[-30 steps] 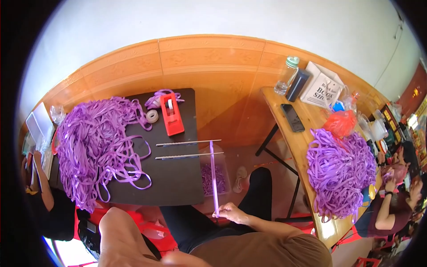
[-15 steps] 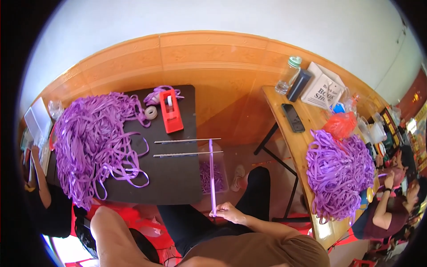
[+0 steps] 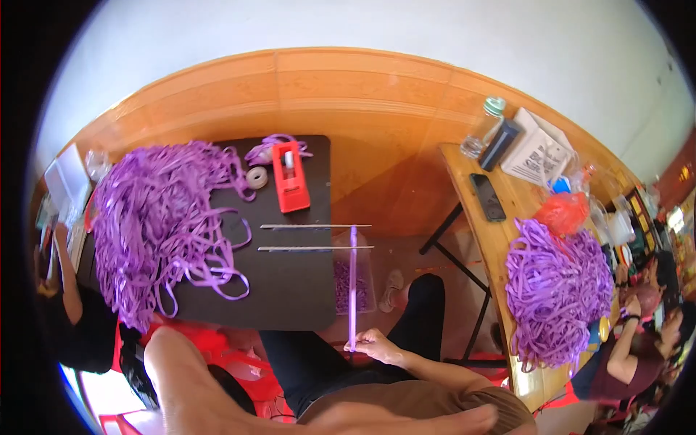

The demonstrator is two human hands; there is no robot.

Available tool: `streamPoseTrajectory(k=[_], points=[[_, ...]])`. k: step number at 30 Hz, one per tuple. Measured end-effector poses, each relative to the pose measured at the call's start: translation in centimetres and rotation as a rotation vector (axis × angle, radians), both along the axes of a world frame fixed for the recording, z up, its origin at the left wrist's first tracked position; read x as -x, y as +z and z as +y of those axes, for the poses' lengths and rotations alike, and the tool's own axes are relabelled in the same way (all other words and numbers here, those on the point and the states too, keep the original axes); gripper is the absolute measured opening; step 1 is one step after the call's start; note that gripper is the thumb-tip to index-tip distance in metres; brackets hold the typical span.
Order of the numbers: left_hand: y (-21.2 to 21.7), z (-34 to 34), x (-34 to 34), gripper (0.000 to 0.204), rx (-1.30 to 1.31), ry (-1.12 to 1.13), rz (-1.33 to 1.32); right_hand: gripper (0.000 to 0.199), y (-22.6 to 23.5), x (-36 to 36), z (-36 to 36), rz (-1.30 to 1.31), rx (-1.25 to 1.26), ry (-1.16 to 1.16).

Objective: Wrapping purple ribbon strips around a dual-rod jig to create craft items.

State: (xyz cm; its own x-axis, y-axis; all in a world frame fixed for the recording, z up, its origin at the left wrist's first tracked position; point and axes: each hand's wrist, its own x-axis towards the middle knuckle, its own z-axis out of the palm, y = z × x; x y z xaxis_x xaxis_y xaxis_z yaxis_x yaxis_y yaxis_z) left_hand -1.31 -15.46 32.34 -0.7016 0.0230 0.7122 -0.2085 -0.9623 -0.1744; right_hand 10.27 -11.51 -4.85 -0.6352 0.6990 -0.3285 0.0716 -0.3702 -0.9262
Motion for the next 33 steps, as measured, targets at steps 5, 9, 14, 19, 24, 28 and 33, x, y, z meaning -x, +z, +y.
streamPoseTrajectory(k=[5,9,14,19,24,28,33], points=[[8.4,-0.2,8.6,0.014,0.831,-0.621,1.426,0.014,-0.4,-0.5,-0.1,-0.003,0.073,-0.049],[6.1,-2.2,7.9,0.012,0.863,-0.438,1.125,0.012,0.1,0.1,0.4,-0.005,0.048,-0.012],[-2.3,-5.0,11.5,0.014,0.867,-0.431,0.496,0.017,0.6,-0.4,0.5,-0.007,0.065,-0.033],[-11.9,1.7,9.2,0.02,1.001,-0.782,1.209,0.013,3.3,-0.7,0.6,-0.028,0.002,0.064],[-26.9,1.2,2.8,0.064,1.416,0.145,1.197,0.013,-0.7,-1.8,-0.5,0.044,-0.065,-0.053],[-30.3,5.1,0.7,0.057,1.504,0.159,0.964,0.014,-0.3,-2.1,-0.6,0.086,0.154,-0.056],[-31.5,7.8,-0.3,0.032,1.595,-0.127,0.615,0.012,0.3,-1.6,-0.6,0.146,0.099,-0.097]])
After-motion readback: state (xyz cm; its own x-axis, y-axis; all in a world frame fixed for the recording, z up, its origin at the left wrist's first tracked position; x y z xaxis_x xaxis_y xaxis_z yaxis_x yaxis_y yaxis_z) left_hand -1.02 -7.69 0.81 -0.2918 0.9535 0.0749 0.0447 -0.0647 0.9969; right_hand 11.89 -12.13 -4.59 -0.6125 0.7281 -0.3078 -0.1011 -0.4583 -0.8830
